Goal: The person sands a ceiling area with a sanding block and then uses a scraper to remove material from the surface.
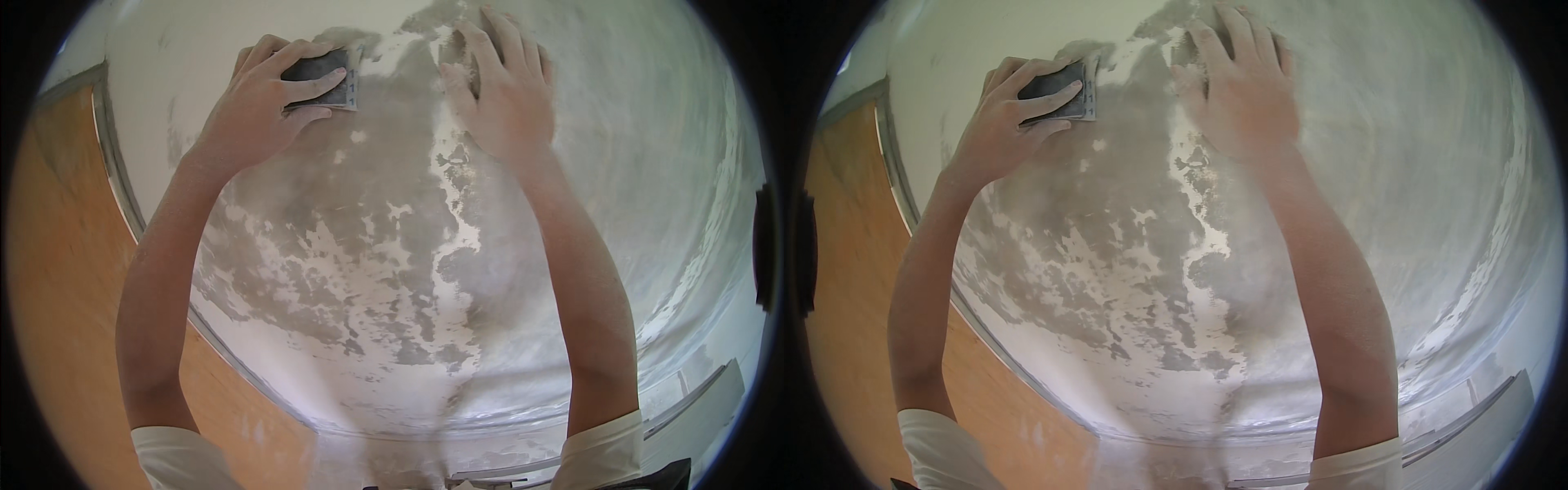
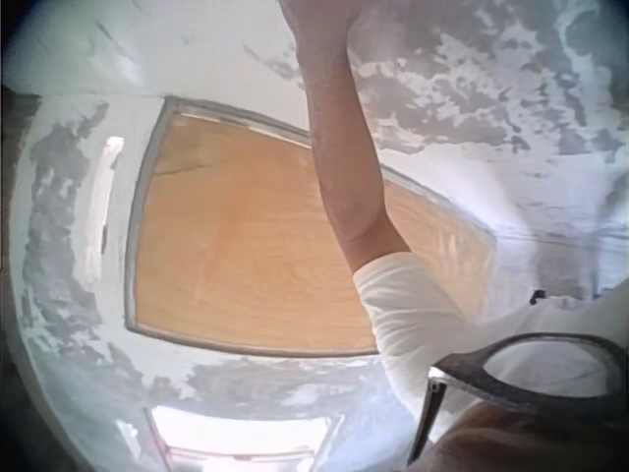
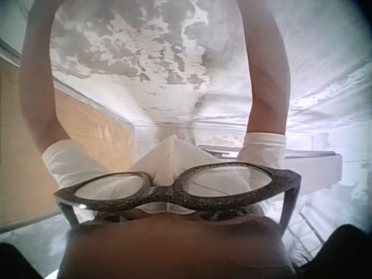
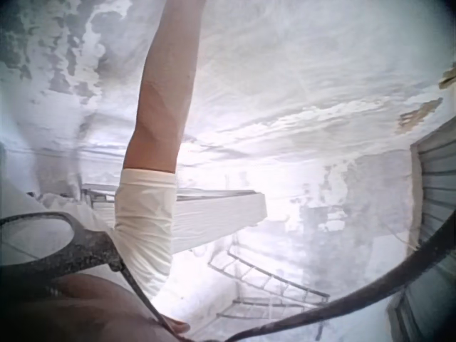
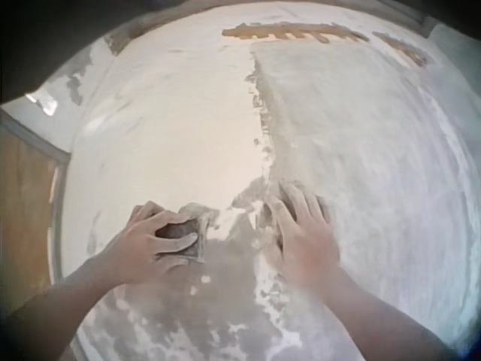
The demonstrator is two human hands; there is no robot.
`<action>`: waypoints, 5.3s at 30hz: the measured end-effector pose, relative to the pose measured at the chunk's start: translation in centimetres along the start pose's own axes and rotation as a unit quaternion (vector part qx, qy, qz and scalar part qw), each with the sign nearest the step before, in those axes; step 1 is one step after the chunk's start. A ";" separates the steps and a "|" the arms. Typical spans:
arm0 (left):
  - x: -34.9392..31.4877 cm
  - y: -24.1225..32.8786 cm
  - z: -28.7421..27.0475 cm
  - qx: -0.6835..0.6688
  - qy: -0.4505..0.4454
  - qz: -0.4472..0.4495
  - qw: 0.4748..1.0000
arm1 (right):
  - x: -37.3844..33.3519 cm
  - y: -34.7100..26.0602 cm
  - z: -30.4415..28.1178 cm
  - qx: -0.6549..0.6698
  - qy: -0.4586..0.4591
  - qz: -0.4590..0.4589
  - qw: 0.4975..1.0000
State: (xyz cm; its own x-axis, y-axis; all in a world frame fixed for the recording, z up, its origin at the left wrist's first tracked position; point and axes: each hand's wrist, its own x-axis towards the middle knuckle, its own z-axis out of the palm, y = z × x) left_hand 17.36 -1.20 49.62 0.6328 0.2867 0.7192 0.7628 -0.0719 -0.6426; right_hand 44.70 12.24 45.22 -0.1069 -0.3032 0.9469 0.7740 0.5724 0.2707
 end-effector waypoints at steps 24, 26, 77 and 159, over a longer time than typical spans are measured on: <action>0.3 5.8 4.5 0.161 0.118 -0.107 0.974 | -2.2 0.9 1.4 -0.038 -0.007 0.041 0.998; 0.9 5.0 3.6 0.199 0.089 -0.142 0.966 | -2.2 1.0 1.4 -0.038 -0.003 0.039 0.999; 1.0 5.3 3.9 0.202 0.061 -0.134 0.968 | -2.9 0.6 1.4 -0.047 -0.008 0.048 0.998; 2.1 3.0 3.7 0.086 0.029 -0.029 0.995 | 3.2 1.0 1.7 -0.063 0.015 0.095 0.993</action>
State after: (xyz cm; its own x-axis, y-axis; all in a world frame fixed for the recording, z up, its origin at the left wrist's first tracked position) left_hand 20.50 2.78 48.23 0.5994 0.2306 0.7665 0.7670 0.1085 -0.6324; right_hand 44.08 13.19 48.81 0.0668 -0.2225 0.9726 0.8507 0.5220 0.0610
